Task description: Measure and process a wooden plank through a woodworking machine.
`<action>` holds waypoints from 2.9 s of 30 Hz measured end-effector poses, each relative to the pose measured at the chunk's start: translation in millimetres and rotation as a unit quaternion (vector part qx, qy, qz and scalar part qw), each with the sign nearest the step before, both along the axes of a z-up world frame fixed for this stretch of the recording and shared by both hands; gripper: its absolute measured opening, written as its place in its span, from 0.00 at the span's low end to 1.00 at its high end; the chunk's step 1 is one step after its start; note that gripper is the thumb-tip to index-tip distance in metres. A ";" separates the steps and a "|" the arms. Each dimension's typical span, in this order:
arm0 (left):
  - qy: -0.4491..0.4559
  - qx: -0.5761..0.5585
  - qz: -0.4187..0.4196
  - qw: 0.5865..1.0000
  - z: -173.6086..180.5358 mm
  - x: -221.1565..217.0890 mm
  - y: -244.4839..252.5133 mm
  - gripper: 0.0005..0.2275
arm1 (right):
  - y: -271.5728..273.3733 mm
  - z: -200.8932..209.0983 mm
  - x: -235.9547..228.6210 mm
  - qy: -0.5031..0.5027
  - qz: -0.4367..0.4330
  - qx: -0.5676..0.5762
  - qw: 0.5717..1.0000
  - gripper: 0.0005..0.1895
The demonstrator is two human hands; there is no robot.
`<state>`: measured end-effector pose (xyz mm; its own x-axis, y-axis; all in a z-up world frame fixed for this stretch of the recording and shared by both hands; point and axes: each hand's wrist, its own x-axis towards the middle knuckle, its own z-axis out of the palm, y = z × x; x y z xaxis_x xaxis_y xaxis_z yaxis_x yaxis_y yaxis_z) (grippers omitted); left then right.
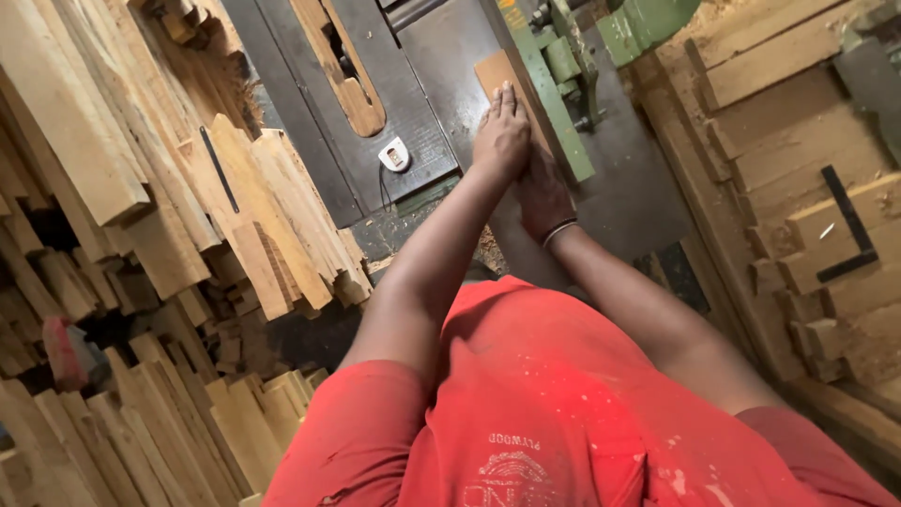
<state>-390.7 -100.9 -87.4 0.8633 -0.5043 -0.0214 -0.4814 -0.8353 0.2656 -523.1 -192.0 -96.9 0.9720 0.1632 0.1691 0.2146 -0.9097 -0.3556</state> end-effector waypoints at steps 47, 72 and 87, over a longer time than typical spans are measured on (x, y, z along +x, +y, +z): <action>0.095 0.087 0.014 0.992 57.2 213.4 34.8 0.27 | 50.1 50.5 251.8 0.072 0.013 -0.063 0.995 0.53; 0.085 0.091 0.031 0.992 53.0 285.0 49.3 0.26 | 67.0 56.6 324.6 0.033 0.015 -0.152 0.988 0.52; 0.069 0.056 0.041 0.995 49.0 314.4 57.5 0.25 | 72.7 70.6 356.8 0.044 0.029 -0.047 0.998 0.47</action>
<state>-76.3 -43.4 -38.4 0.8865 -0.4200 -0.1945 -0.3759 -0.8985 0.2269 -166.4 -119.3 -26.3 0.9708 0.2307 0.0654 0.2397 -0.9271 -0.2881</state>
